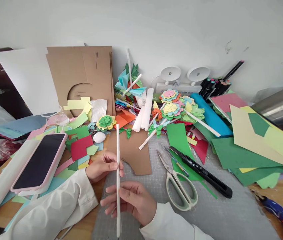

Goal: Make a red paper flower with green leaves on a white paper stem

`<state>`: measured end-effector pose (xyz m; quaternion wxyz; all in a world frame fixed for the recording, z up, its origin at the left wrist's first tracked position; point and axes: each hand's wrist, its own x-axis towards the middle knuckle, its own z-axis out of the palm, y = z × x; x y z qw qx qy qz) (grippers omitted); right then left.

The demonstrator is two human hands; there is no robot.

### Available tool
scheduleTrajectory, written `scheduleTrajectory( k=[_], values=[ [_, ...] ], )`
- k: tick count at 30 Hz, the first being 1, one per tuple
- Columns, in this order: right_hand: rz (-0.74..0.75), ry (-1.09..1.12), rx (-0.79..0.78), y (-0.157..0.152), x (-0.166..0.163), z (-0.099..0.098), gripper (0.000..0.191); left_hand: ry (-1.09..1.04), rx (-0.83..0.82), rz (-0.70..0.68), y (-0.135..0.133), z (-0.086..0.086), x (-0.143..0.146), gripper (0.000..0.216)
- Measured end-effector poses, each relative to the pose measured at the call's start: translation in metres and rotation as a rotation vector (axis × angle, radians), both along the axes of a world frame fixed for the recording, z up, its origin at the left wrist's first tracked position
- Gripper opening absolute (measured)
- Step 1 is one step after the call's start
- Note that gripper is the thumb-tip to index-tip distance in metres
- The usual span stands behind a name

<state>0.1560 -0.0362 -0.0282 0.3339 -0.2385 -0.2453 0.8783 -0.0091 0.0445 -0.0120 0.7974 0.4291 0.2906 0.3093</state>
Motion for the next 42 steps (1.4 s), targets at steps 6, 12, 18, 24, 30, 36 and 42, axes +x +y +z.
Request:
scheduleTrajectory(
  k=[6,12,18,24,30,36,42],
  values=[
    [0.009,0.049,-0.058,0.003,0.000,-0.003,0.029,-0.021,-0.038,-0.094,0.001,0.000,-0.001,0.026],
    [0.039,0.010,-0.061,0.004,0.000,-0.008,0.033,-0.092,-0.132,-0.028,0.005,0.002,-0.004,0.033],
    [0.096,0.022,-0.047,0.003,0.000,-0.011,0.035,-0.154,-0.165,0.162,0.007,-0.003,-0.004,0.022],
    [0.086,0.022,-0.026,0.002,0.001,-0.009,0.034,-0.152,-0.137,0.217,0.009,-0.003,-0.003,0.021],
    [0.077,0.004,-0.019,0.006,0.001,-0.008,0.034,-0.148,-0.122,0.190,0.011,-0.005,-0.006,0.020],
    [0.012,-0.106,-0.011,0.007,0.002,-0.002,0.039,0.048,0.039,0.281,0.010,0.009,-0.003,0.035],
    [-0.083,-0.357,0.045,0.004,-0.001,0.003,0.048,0.566,0.756,0.514,-0.008,0.012,0.000,0.040]
  ],
)
